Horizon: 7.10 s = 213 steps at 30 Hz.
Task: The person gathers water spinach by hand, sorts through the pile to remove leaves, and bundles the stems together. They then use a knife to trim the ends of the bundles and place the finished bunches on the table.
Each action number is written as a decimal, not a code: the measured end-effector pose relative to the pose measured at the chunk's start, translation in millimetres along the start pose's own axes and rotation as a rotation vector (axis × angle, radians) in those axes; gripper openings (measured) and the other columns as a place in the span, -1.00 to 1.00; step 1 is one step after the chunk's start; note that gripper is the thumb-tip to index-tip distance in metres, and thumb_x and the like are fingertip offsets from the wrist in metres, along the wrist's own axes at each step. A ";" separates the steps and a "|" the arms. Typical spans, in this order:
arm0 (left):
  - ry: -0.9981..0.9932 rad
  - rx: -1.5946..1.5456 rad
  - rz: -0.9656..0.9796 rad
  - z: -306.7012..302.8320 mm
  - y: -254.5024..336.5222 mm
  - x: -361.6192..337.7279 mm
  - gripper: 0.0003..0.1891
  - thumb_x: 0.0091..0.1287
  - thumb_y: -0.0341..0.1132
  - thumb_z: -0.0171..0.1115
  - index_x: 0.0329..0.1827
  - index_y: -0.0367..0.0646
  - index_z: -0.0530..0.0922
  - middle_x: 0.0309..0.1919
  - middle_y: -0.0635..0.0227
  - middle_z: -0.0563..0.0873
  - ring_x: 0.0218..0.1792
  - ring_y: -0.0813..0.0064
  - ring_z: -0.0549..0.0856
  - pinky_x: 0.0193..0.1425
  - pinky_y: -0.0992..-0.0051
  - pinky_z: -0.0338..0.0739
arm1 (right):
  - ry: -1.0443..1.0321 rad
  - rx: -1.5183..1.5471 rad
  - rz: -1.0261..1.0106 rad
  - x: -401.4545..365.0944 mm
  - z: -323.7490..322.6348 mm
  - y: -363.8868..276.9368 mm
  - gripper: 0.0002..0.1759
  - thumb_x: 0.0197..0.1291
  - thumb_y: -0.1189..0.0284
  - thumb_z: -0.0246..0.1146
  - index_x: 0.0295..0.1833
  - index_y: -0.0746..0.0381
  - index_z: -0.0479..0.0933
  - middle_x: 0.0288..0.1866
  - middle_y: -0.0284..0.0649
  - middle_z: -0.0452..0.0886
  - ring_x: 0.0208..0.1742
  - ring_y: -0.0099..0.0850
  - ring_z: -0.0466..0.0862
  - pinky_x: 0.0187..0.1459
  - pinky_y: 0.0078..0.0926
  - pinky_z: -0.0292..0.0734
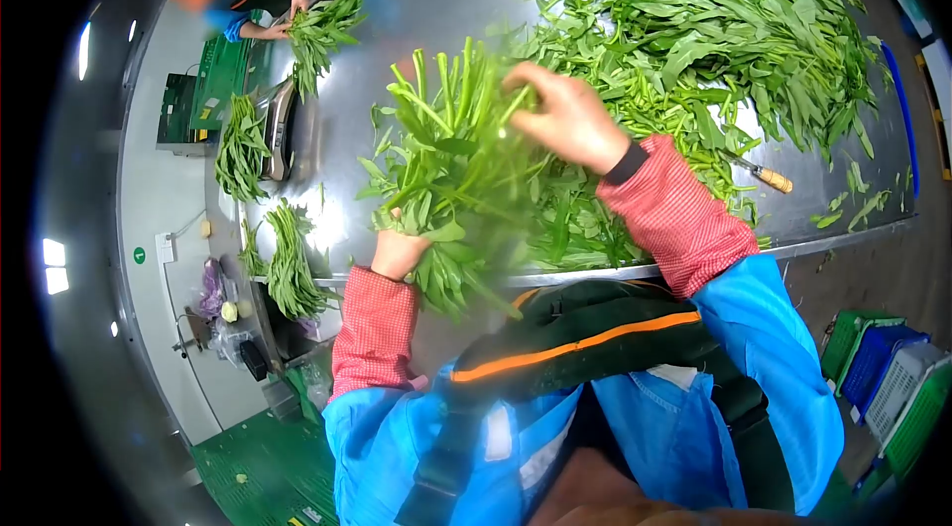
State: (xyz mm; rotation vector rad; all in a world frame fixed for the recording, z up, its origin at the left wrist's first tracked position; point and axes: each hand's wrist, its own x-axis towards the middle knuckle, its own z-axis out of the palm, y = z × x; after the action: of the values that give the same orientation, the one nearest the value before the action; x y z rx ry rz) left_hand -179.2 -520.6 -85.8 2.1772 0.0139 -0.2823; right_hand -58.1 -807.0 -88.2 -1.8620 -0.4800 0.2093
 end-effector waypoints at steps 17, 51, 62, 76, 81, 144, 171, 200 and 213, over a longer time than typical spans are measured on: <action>-0.151 -0.222 -0.162 -51.5 -42.6 -17.9 -0.52 0.08 -0.45 0.37 0.12 -0.26 0.53 -0.02 0.32 0.66 0.00 0.46 0.61 0.12 0.42 0.49 | 0.368 0.361 0.182 -21.5 -66.0 32.4 -0.74 0.30 0.42 0.20 0.07 0.21 0.57 -0.37 -0.41 0.60 -0.46 -0.70 0.51 -0.50 -0.75 0.39; -1.037 -1.481 0.085 19.9 -35.6 -5.9 -0.35 -0.13 -0.19 0.40 0.11 -0.11 0.40 -0.11 0.34 0.39 -0.28 0.42 0.44 -0.24 0.47 0.34 | 0.025 0.725 0.157 -48.4 -28.4 61.5 -0.65 0.28 0.34 0.18 0.11 0.26 0.38 -0.20 -0.27 0.54 -0.28 -0.54 0.54 -0.29 -0.62 0.52; -0.347 -0.482 -0.080 11.7 46.4 -4.8 -0.42 0.05 -0.42 0.41 0.21 -0.21 0.46 -0.01 0.38 0.60 -0.10 0.50 0.60 0.02 0.48 0.51 | 0.066 0.776 0.138 -29.6 -32.4 104.9 -0.76 0.29 0.36 0.22 -0.03 0.27 0.50 -0.47 -0.30 0.47 -0.41 -0.45 0.51 -0.30 -0.55 0.49; -0.105 0.339 0.139 42.6 58.6 6.8 -0.47 0.10 -0.36 0.43 0.17 -0.18 0.49 -0.08 0.30 0.68 -0.05 0.47 0.64 0.10 0.44 0.51 | 0.380 0.885 0.163 -18.5 -99.9 40.3 -0.77 0.44 0.28 0.05 -0.18 0.18 0.51 -0.54 -0.54 0.36 -0.67 -0.80 0.15 -0.67 -0.82 0.03; 0.026 0.384 0.230 49.2 52.4 16.3 -0.47 0.10 -0.44 0.36 0.20 -0.20 0.49 -0.06 0.11 0.65 -0.03 0.14 0.64 0.09 0.34 0.53 | 0.039 0.585 -0.033 -37.6 -105.3 45.0 -0.58 0.27 0.11 0.24 -0.01 0.25 0.52 -0.34 -0.38 0.57 -0.46 -0.65 0.47 -0.44 -0.67 0.43; 0.383 0.752 0.506 -21.5 31.0 0.9 -0.16 -0.14 -0.75 0.14 0.36 -0.07 0.36 -0.25 0.11 0.50 -0.25 0.03 0.60 -0.21 0.24 0.54 | 0.191 -0.398 -0.222 -7.8 50.3 -16.7 -0.73 -0.01 0.51 0.22 -0.14 0.08 0.61 -0.42 -0.11 0.66 -0.38 -0.11 0.66 -0.29 -0.18 0.55; 0.335 0.576 0.317 -29.1 -8.2 16.0 -0.29 0.00 -0.61 0.26 0.33 -0.09 0.37 -0.09 0.13 0.59 -0.10 0.04 0.63 -0.02 0.28 0.55 | -0.094 1.198 0.155 -28.7 -5.0 4.2 -0.68 0.23 0.14 0.31 -0.16 0.12 0.43 -0.60 -0.52 0.33 -0.66 -0.71 0.33 -0.67 -0.76 0.18; 0.557 0.793 0.190 -9.4 23.1 3.4 -0.38 0.13 -0.49 0.24 0.32 -0.11 0.36 -0.12 0.08 0.57 -0.20 0.01 0.65 -0.19 0.22 0.57 | -0.005 0.701 0.329 -28.5 31.1 -21.6 -0.52 0.27 -0.02 0.24 -0.13 0.23 0.57 -0.31 -0.35 0.55 -0.37 -0.55 0.50 -0.28 -0.57 0.41; 0.523 0.704 0.193 -30.7 -1.4 -13.0 -0.10 -0.14 -0.71 0.21 0.41 -0.02 0.27 -0.03 0.08 0.53 -0.11 -0.05 0.62 -0.12 0.21 0.56 | -0.162 0.830 0.153 -12.6 -79.5 54.1 -0.60 0.31 0.13 0.20 0.01 0.24 0.47 -0.49 -0.41 0.45 -0.49 -0.58 0.45 -0.46 -0.54 0.40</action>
State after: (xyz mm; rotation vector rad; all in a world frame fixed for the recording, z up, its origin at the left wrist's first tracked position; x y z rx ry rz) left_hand -185.9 -493.8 -67.1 2.8639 -0.0034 0.4701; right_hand -27.8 -895.8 -113.0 -1.0679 -0.2895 0.5718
